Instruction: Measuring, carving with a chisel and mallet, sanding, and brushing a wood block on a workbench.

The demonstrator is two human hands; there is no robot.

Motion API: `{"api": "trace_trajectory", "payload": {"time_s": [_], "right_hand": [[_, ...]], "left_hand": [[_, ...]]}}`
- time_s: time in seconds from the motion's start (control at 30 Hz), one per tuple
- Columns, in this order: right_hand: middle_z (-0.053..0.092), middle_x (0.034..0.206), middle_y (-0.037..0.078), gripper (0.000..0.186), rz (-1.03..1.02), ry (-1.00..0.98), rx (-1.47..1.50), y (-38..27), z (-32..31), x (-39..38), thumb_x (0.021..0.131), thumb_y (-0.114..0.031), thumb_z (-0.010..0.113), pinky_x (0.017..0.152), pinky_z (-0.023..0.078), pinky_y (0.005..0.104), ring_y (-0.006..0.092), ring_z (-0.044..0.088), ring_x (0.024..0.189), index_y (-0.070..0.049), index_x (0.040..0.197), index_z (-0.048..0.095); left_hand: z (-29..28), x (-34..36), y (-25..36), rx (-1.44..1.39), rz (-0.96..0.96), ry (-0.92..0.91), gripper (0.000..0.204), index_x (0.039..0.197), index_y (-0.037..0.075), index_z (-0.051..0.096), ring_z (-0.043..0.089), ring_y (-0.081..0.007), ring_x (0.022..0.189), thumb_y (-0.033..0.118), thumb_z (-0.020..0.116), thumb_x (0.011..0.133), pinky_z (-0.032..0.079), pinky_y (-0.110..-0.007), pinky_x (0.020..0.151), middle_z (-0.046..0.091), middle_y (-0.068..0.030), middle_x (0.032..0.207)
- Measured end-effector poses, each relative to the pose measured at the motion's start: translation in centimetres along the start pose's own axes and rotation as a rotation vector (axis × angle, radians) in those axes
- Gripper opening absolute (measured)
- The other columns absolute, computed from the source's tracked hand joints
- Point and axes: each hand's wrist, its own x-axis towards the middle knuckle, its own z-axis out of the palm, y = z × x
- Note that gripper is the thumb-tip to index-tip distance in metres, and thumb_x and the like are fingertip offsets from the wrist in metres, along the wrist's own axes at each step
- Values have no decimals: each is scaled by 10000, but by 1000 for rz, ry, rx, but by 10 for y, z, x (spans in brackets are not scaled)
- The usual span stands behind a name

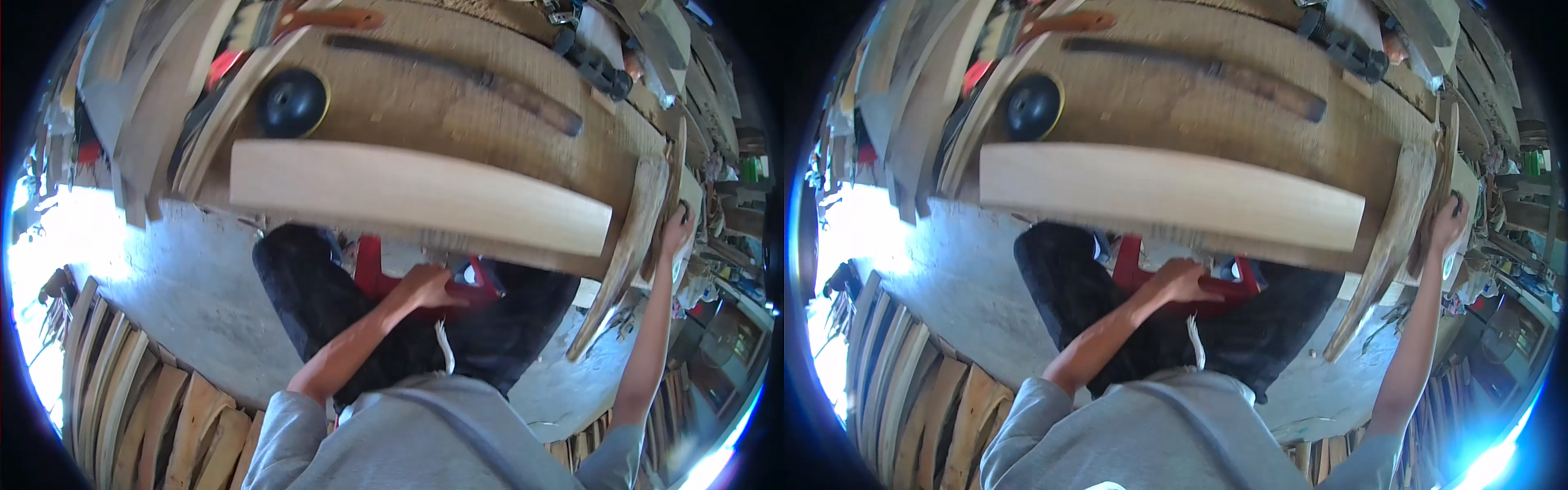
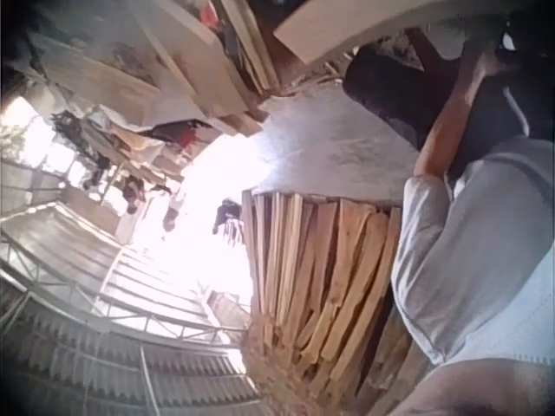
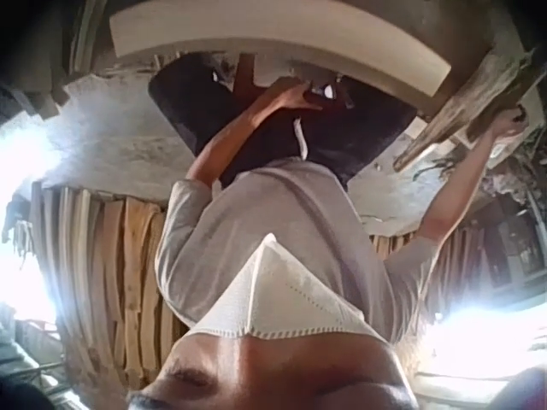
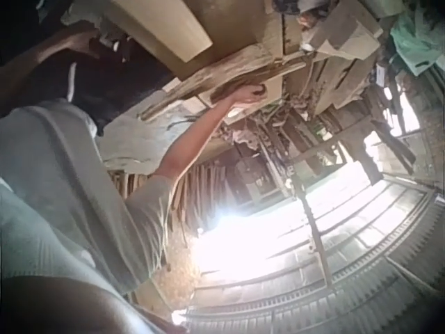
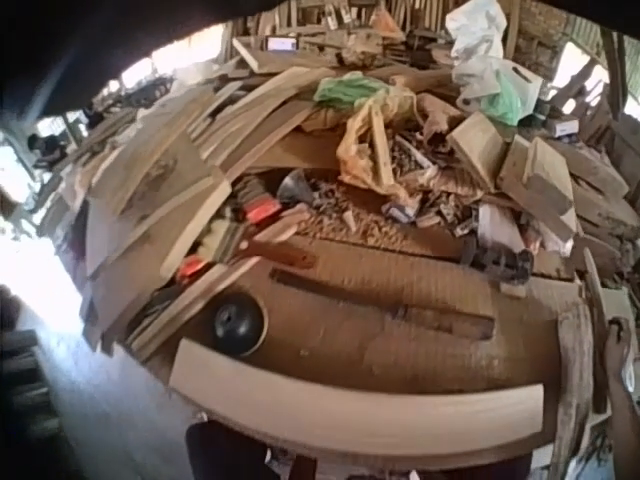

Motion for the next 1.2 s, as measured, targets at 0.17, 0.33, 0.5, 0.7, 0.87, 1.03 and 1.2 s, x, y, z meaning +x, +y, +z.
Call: {"api": "trace_trajectory", "payload": {"time_s": [0.17,0.33,0.5,0.7,0.87,1.03,1.2], "right_hand": [[702,1365,218,451,40,-51,-10,8,-7,36,1074,-371,593,1073,504,450,391,666,1260,-58,1390,664],[554,1562,207,599,-179,1,-187,-133,-55,2,1069,-521,596,1174,425,498,375,533,1435,-125,1519,587],[716,1009,69,215,-468,-154,551,-384,-118,-143,1035,-257,713,809,558,329,181,682,895,-76,1150,731],[556,707,89,242,-250,116,617,-417,-60,-184,1009,-216,737,571,447,396,271,567,599,-65,857,624],[519,608,69,358,-151,62,494,-429,-59,-194,1028,-216,703,544,425,413,287,569,567,-94,742,526],[488,540,53,397,-238,60,436,-429,-51,-185,1017,-232,701,526,424,426,285,565,526,-107,698,502],[488,545,52,369,-341,108,411,-418,-38,-173,961,-170,706,510,403,404,274,545,513,-113,661,500]], "left_hand": [[-1,-1,-2,5,40,-9,782,1049,141,832,757,-439,979,862,665,797,606,-529,859,780,-242,967],[14,-31,-3,215,-10,367,881,1077,133,834,769,-428,958,928,632,754,622,-528,828,789,-229,976],[-2,-47,1,161,-191,346,983,1111,117,830,781,-411,961,987,599,716,632,-515,813,798,-216,991],[6,-42,8,163,-244,126,960,1319,200,756,766,-420,1038,949,644,731,624,-514,852,800,-190,1108],[15,-62,2,52,-137,209,953,1205,116,784,733,-421,1121,944,606,768,597,-522,902,768,-223,1147],[-1,-43,-14,54,-138,226,926,1315,172,747,752,-420,1064,905,669,754,608,-522,844,793,-203,1098],[-2,-24,-16,84,-192,200,905,1126,119,807,769,-420,979,919,675,724,615,-530,816,803,-194,987]]}}
